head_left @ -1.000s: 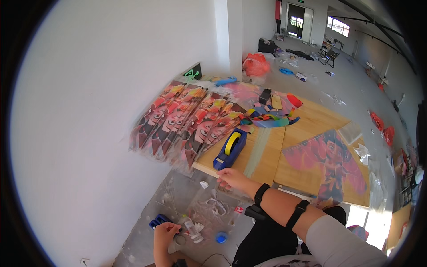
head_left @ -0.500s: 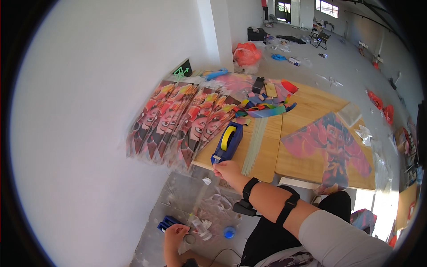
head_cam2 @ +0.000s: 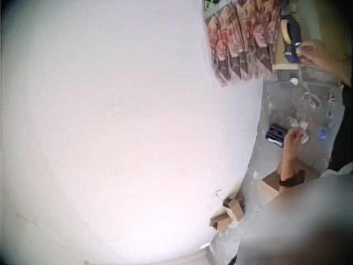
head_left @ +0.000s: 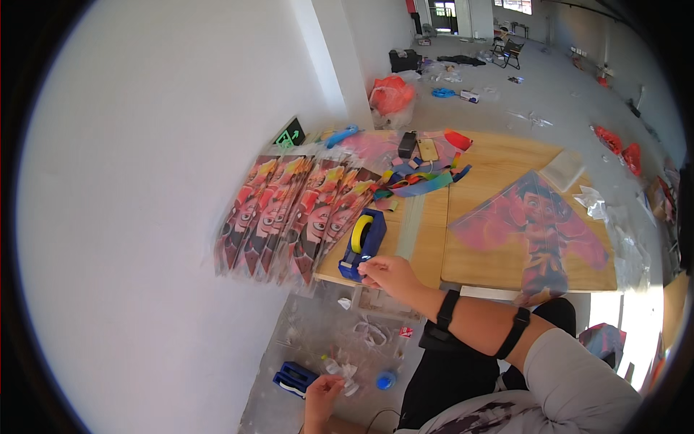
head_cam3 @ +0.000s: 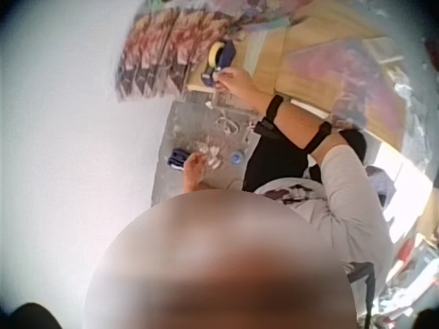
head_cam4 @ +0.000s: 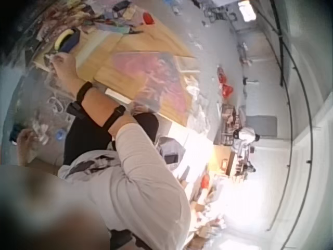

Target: Applying adhesive tape to secure parts of a decorative paper kite.

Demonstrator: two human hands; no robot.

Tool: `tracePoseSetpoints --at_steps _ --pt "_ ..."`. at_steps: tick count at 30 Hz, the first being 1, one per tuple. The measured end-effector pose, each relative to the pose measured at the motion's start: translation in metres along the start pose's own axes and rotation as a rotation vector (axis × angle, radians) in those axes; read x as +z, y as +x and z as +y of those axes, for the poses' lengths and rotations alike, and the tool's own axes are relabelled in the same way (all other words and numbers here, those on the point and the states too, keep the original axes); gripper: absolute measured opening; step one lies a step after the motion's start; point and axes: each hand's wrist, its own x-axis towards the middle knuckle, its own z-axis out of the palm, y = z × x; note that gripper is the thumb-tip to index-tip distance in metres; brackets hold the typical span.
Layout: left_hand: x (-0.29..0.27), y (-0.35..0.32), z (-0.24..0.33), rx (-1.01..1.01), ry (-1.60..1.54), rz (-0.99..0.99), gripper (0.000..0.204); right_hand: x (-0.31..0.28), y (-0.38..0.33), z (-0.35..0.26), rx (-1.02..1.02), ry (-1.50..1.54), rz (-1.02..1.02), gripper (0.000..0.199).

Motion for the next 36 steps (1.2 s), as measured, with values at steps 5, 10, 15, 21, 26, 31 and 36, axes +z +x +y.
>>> tracePoseSetpoints --at_steps 5,10,15,21,26,31,36 --pt "0.082 -0.005 0.054 0.25 0.185 -0.098 0.013 -0.086 -0.057 -0.048 -0.197 0.199 0.182 0.024" --pt "0.142 -0.03 0.122 0.411 0.293 -0.202 0.012 -0.18 -0.126 -0.066 -0.381 0.42 0.33 0.017" --pt "0.186 -0.061 0.16 0.529 0.401 -0.343 0.013 -0.236 -0.218 -0.085 -0.472 0.513 0.415 0.01" --pt "0.231 -0.078 0.152 0.683 0.362 -0.44 0.013 -0.278 -0.293 -0.084 -0.554 0.599 0.394 0.02" --pt "0.256 -0.087 0.165 0.698 0.377 -0.438 0.011 -0.286 -0.333 -0.103 -0.563 0.662 0.386 0.029" --pt "0.263 -0.085 0.177 0.547 0.378 -0.472 0.014 -0.315 -0.347 -0.091 -0.578 0.529 0.482 0.026" --pt "0.279 -0.088 0.185 0.622 0.405 -0.492 0.016 -0.315 -0.352 -0.096 -0.616 0.138 0.788 0.035"
